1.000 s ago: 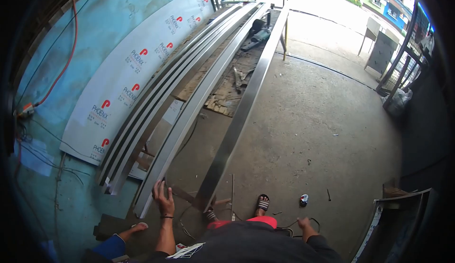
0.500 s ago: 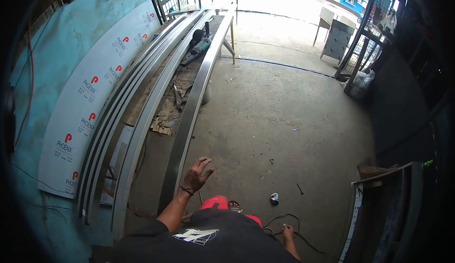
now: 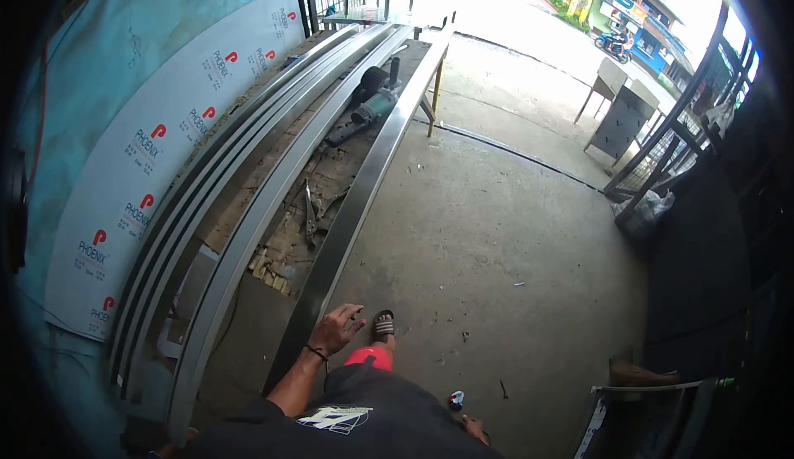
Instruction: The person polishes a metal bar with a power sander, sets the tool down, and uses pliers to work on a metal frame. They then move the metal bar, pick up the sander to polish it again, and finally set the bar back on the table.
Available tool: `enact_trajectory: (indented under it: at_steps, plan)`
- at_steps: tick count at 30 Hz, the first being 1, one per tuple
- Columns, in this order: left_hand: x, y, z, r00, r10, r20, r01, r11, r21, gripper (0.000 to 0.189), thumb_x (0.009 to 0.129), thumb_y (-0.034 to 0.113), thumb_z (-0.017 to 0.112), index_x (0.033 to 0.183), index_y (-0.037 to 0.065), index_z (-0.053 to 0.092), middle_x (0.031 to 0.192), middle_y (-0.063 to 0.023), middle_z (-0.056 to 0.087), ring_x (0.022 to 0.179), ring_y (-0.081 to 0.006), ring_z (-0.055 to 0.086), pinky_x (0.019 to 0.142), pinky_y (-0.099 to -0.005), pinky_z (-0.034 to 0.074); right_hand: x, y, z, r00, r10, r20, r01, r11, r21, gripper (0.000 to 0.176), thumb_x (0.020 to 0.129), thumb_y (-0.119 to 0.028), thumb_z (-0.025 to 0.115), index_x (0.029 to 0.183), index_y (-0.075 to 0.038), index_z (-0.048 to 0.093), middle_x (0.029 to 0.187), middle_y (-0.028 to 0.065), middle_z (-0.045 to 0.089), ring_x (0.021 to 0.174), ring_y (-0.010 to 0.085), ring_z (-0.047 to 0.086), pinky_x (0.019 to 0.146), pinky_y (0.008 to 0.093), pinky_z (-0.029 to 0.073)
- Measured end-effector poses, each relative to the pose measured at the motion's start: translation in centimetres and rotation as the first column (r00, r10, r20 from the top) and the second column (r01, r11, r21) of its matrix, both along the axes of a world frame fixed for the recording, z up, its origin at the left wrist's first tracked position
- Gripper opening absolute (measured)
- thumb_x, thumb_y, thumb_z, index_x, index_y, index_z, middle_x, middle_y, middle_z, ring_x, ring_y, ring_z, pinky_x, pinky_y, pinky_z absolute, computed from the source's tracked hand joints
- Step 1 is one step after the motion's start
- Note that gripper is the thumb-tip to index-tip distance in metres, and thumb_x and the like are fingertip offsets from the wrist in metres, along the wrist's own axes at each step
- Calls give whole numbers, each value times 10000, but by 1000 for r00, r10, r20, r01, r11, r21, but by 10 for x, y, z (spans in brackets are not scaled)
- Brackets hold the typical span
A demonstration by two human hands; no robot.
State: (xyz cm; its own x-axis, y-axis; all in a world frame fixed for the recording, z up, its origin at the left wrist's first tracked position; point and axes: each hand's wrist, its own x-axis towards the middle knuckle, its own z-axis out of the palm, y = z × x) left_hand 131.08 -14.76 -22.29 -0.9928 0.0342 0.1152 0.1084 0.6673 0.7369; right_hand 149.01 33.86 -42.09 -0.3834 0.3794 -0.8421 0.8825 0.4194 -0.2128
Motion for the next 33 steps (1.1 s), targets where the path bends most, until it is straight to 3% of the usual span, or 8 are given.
enact_trajectory:
  at_steps: [4,8,13,15,17,18,20,33]
  plan:
    - [-84,-18,15,1000,9,-30,-9,1000,10,391,928,340,634,1207,68,611,1104,-127,669,963,-311,671,827,-404,545,-117,-20,48,972,-235,-29,230,966,-114,406,959,-268,591,1186,68,603,1041,183,678,964,270,661,884,424,486]
    - [-176,-40,67,963,-23,-267,25,1000,6,304,917,232,665,1149,40,629,991,-125,695,930,-277,686,761,-367,542,-256,-39,102,832,0,-555,4,1000,6,244,952,-152,590,1081,48,641,962,149,687,868,234,674,787,374,529]
    - [-260,-91,262,738,243,-629,-75,957,282,173,953,82,575,1101,26,643,864,-68,636,707,-120,576,606,-252,479,-495,-115,393,-8,95,-995,-253,963,94,166,986,-64,537,1062,17,661,945,74,672,901,139,624,851,290,492]
    - [-272,-88,354,377,155,-913,26,984,177,197,975,145,562,1117,16,604,741,-42,563,637,-122,512,743,-384,474,-517,-143,532,-459,398,-795,-26,888,460,175,961,-125,592,1077,-11,657,943,78,686,918,192,645,887,354,491]
    - [-272,-66,424,50,66,-997,49,996,69,373,992,419,499,1084,72,602,719,14,514,686,-95,467,786,-416,390,-533,-104,631,-832,282,-478,-200,652,732,487,977,-379,502,1170,59,589,1022,199,640,995,314,605,901,455,464]
    - [-271,-96,447,-95,-352,-931,319,876,-363,511,948,308,557,1319,-15,420,985,-121,570,731,-166,515,845,-490,402,-543,-98,640,-929,47,-367,-210,749,629,624,941,-499,498,1167,80,558,1056,225,606,1022,318,588,885,460,456]
    - [-283,-66,469,-148,-439,-886,230,856,-463,515,947,308,559,1323,-14,416,992,-123,569,735,-168,518,846,-489,403,-552,-159,739,-952,217,218,289,391,874,437,1052,-419,225,1257,-47,329,818,-26,539,661,92,544,636,269,488]
    - [-464,27,485,134,-511,-849,-124,841,-526,545,939,309,569,1349,-5,394,1038,-138,566,761,-182,534,853,-489,411,-813,-132,764,-946,-232,225,134,352,926,650,839,-465,404,1327,-90,195,1000,48,401,746,168,518,659,309,488]
